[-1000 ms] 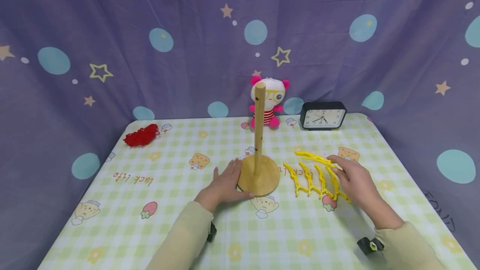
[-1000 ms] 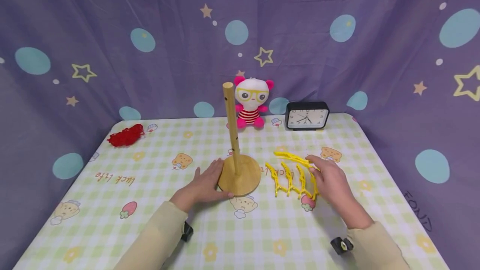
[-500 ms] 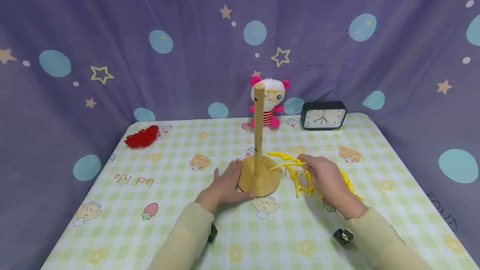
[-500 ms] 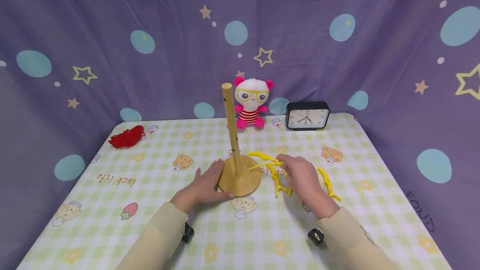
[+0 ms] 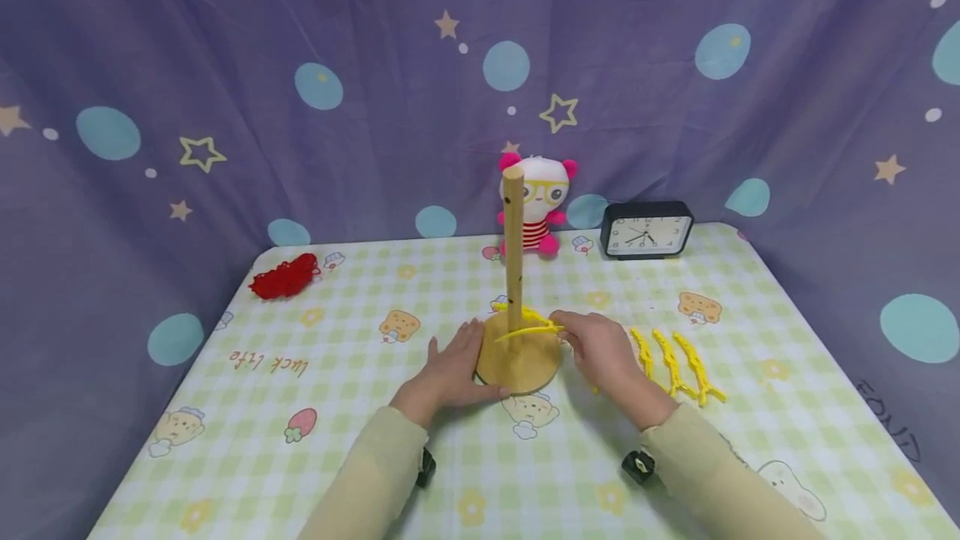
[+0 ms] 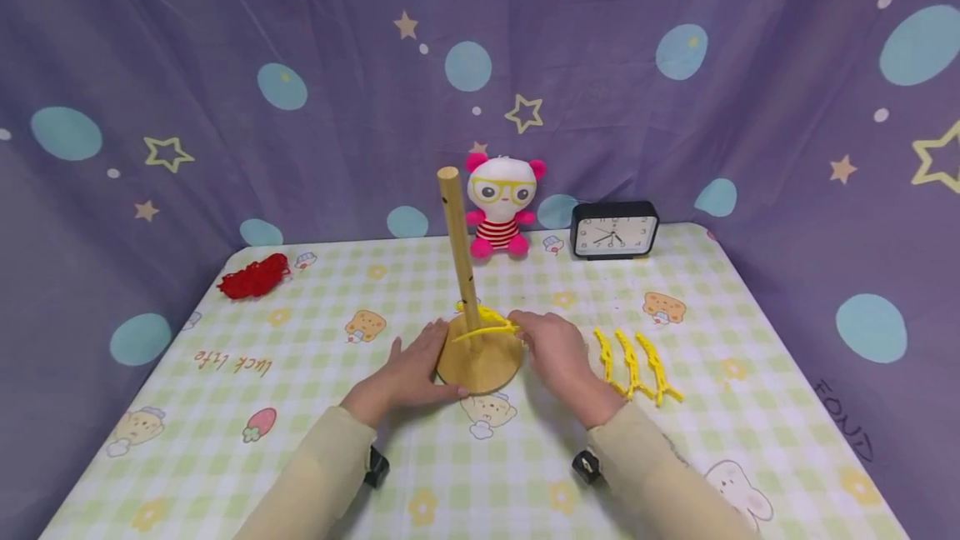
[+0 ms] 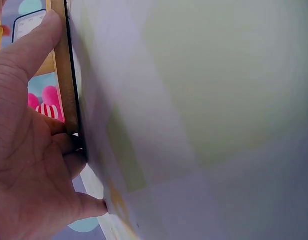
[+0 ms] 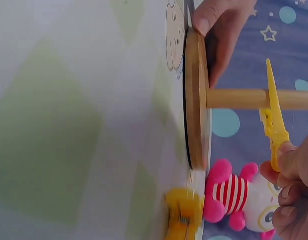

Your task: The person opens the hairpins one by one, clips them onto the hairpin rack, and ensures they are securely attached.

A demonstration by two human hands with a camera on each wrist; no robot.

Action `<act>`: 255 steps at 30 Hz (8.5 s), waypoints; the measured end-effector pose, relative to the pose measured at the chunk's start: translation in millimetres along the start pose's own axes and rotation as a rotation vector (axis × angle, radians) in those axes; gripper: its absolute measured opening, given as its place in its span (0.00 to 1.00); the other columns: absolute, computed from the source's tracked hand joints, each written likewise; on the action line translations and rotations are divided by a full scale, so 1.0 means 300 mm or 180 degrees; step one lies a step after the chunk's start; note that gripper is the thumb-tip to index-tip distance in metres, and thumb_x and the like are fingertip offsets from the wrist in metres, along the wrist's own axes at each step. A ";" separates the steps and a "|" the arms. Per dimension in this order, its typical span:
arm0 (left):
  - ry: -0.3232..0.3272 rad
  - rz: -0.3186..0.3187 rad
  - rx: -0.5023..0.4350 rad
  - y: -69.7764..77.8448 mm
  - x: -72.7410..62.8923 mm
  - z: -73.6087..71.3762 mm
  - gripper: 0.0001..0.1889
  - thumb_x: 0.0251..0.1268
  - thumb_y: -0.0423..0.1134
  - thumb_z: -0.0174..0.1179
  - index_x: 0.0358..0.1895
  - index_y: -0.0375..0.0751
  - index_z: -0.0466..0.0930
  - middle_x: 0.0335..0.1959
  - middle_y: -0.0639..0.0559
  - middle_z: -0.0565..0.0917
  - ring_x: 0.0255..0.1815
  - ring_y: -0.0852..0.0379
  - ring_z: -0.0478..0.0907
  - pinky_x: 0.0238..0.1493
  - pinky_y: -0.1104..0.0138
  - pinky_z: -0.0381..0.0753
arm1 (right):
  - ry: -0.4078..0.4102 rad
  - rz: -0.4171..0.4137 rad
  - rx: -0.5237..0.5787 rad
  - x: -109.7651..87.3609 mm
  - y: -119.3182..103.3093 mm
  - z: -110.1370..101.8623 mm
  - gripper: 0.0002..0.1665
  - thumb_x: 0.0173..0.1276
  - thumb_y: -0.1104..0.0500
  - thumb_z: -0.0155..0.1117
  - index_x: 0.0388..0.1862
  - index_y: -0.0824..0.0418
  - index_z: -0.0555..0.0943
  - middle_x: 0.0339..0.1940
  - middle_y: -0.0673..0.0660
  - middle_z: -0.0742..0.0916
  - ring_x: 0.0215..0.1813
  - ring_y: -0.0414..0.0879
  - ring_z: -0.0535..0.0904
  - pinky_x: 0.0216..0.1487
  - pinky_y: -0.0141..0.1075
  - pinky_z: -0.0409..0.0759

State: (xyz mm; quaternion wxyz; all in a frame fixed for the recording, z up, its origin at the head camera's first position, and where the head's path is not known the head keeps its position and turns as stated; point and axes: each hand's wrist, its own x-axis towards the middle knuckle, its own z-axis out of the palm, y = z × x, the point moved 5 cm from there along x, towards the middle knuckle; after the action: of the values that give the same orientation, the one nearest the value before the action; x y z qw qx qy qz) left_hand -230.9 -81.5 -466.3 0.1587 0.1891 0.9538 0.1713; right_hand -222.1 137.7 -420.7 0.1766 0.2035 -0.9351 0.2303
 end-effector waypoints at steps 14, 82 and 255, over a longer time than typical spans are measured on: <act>0.0061 0.0012 -0.0063 -0.003 -0.001 -0.004 0.61 0.52 0.69 0.63 0.79 0.39 0.41 0.79 0.44 0.45 0.79 0.48 0.40 0.71 0.37 0.35 | -0.0124 -0.0028 0.0060 0.023 -0.043 0.038 0.24 0.62 0.70 0.66 0.56 0.53 0.84 0.44 0.52 0.89 0.33 0.47 0.80 0.33 0.39 0.79; 0.0064 0.0033 -0.0083 -0.013 0.007 0.004 0.60 0.51 0.70 0.63 0.79 0.46 0.41 0.80 0.46 0.45 0.79 0.48 0.40 0.71 0.37 0.34 | -0.1385 0.1567 -0.0386 -0.390 0.436 -0.230 0.26 0.51 0.42 0.77 0.30 0.60 0.75 0.27 0.53 0.74 0.28 0.47 0.66 0.28 0.38 0.64; -0.0002 -0.0047 -0.0029 -0.013 0.007 0.012 0.61 0.52 0.73 0.60 0.79 0.42 0.38 0.80 0.49 0.42 0.79 0.51 0.38 0.72 0.39 0.32 | 0.0036 0.0677 0.0057 -0.188 0.167 -0.200 0.22 0.67 0.67 0.64 0.59 0.55 0.79 0.20 0.50 0.76 0.21 0.42 0.65 0.25 0.37 0.65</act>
State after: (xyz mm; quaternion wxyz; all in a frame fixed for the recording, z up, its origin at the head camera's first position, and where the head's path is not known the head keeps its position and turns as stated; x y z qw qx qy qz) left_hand -232.5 -82.9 -471.4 0.1611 0.1814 0.9543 0.1744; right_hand -182.9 225.3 -412.8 0.1547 0.1033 -0.9483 0.2572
